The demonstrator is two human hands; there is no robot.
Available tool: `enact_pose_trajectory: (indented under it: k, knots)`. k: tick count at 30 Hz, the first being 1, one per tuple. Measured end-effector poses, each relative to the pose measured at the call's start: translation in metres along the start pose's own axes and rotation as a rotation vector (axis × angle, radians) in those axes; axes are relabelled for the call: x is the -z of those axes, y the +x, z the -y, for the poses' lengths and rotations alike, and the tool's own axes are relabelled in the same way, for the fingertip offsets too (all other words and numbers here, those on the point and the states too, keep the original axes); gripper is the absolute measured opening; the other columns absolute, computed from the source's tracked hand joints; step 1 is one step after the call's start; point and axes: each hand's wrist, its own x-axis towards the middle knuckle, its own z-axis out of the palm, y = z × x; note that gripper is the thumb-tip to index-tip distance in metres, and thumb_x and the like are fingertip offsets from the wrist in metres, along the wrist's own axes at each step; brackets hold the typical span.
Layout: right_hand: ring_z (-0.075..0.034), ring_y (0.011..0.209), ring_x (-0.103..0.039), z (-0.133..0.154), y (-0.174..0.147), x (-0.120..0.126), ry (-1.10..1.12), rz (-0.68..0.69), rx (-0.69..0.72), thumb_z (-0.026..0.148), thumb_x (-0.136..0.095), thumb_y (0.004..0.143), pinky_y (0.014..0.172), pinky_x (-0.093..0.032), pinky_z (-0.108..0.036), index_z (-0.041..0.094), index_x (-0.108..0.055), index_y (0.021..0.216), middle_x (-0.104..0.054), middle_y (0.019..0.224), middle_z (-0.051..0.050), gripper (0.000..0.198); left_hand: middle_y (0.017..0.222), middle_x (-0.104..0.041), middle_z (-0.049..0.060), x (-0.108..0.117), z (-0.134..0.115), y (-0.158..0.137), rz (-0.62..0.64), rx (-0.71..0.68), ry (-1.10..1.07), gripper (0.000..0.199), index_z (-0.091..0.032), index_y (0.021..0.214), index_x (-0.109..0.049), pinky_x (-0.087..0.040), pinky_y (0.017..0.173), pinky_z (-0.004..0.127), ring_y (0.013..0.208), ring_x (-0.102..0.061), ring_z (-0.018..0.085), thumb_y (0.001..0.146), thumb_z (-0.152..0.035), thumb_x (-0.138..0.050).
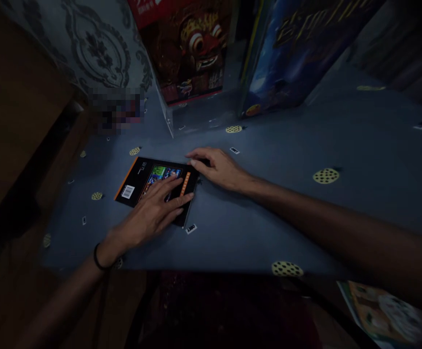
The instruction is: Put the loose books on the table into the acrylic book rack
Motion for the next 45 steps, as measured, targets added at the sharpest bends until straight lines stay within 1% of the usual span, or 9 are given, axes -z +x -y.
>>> enact_pose_trajectory:
  k: [6,11,18,22,25,29,37,41,45]
  knots:
    - [-0.024,0.105,-0.067,-0.004,-0.001,-0.003,-0.008,0.008,0.024,0.025,-0.056,0.094,0.096,-0.053,-0.043,0.019,-0.071,0.117,-0.074,0.115,-0.011,0.029,0.155,-0.044,0.008,0.003,-0.018,-0.041,-0.022,-0.022,-0.026,0.046,-0.035,0.147,-0.048,-0.038,0.117,0.062,0.149,-0.034,0.031,0.102,-0.023,-0.049]
    - [-0.025,0.106,-0.066,-0.001,-0.003,-0.004,-0.07,0.036,0.063,0.026,-0.056,0.092,0.095,-0.052,-0.046,0.021,-0.072,0.116,-0.074,0.113,-0.009,0.029,0.15,-0.05,0.009,-0.004,-0.018,-0.057,-0.094,-0.035,0.016,0.043,-0.033,0.143,-0.052,-0.039,0.118,0.059,0.145,-0.041,0.027,0.101,-0.021,-0.053]
    - [-0.028,0.099,-0.065,0.008,-0.005,-0.006,-0.166,0.046,0.215,0.025,-0.053,0.093,0.089,-0.054,-0.047,0.02,-0.073,0.109,-0.076,0.101,-0.01,0.027,0.142,-0.058,0.006,-0.024,-0.022,-0.047,-0.236,0.032,0.149,0.033,-0.036,0.133,-0.061,-0.045,0.114,0.053,0.138,-0.05,0.024,0.1,-0.032,-0.057]
    - [-0.029,0.104,-0.064,0.007,-0.005,-0.008,-0.201,0.003,0.341,0.028,-0.049,0.097,0.092,-0.053,-0.05,0.02,-0.073,0.109,-0.075,0.104,-0.011,0.027,0.141,-0.06,0.008,-0.03,-0.03,-0.022,-0.25,0.104,0.286,0.034,-0.032,0.135,-0.06,-0.048,0.11,0.052,0.134,-0.054,0.026,0.102,-0.037,-0.052]
    - [-0.03,0.105,-0.064,0.004,-0.006,-0.01,-0.266,0.05,0.4,0.026,-0.05,0.098,0.092,-0.053,-0.051,0.019,-0.072,0.112,-0.075,0.109,-0.011,0.027,0.142,-0.061,0.009,-0.029,-0.031,-0.012,-0.222,0.108,0.319,0.039,-0.025,0.138,-0.057,-0.047,0.112,0.049,0.135,-0.054,0.025,0.104,-0.04,-0.046]
    - [-0.03,0.106,-0.064,-0.001,-0.006,-0.012,-0.356,0.125,0.435,0.027,-0.051,0.098,0.092,-0.052,-0.052,0.019,-0.072,0.115,-0.074,0.114,-0.012,0.028,0.144,-0.06,0.008,-0.019,-0.017,-0.032,-0.194,0.099,0.253,0.041,-0.019,0.14,-0.053,-0.045,0.115,0.044,0.138,-0.052,0.02,0.108,-0.036,-0.036]
    - [-0.031,0.106,-0.063,-0.003,-0.005,-0.012,-0.362,0.132,0.44,0.03,-0.049,0.099,0.091,-0.052,-0.051,0.017,-0.072,0.117,-0.074,0.115,-0.013,0.032,0.138,-0.063,0.013,-0.001,0.02,-0.099,-0.296,0.364,0.289,0.037,-0.017,0.135,-0.059,-0.054,0.102,0.05,0.125,-0.062,0.027,0.106,-0.032,-0.041]
    - [-0.03,0.105,-0.063,-0.002,-0.005,-0.012,-0.349,0.139,0.438,0.029,-0.049,0.099,0.088,-0.053,-0.051,0.02,-0.072,0.119,-0.074,0.115,-0.012,0.031,0.134,-0.065,0.015,-0.006,0.015,-0.096,-0.331,0.372,0.35,0.036,-0.015,0.132,-0.061,-0.053,0.103,0.052,0.122,-0.064,0.029,0.105,-0.033,-0.043]
    - [-0.03,0.106,-0.062,-0.003,-0.006,-0.012,-0.349,0.144,0.433,0.03,-0.05,0.099,0.09,-0.052,-0.051,0.019,-0.072,0.119,-0.074,0.115,-0.012,0.032,0.136,-0.064,0.015,-0.017,-0.01,-0.079,-0.348,0.303,0.333,0.035,-0.017,0.133,-0.06,-0.052,0.106,0.052,0.127,-0.061,0.028,0.105,-0.032,-0.044]
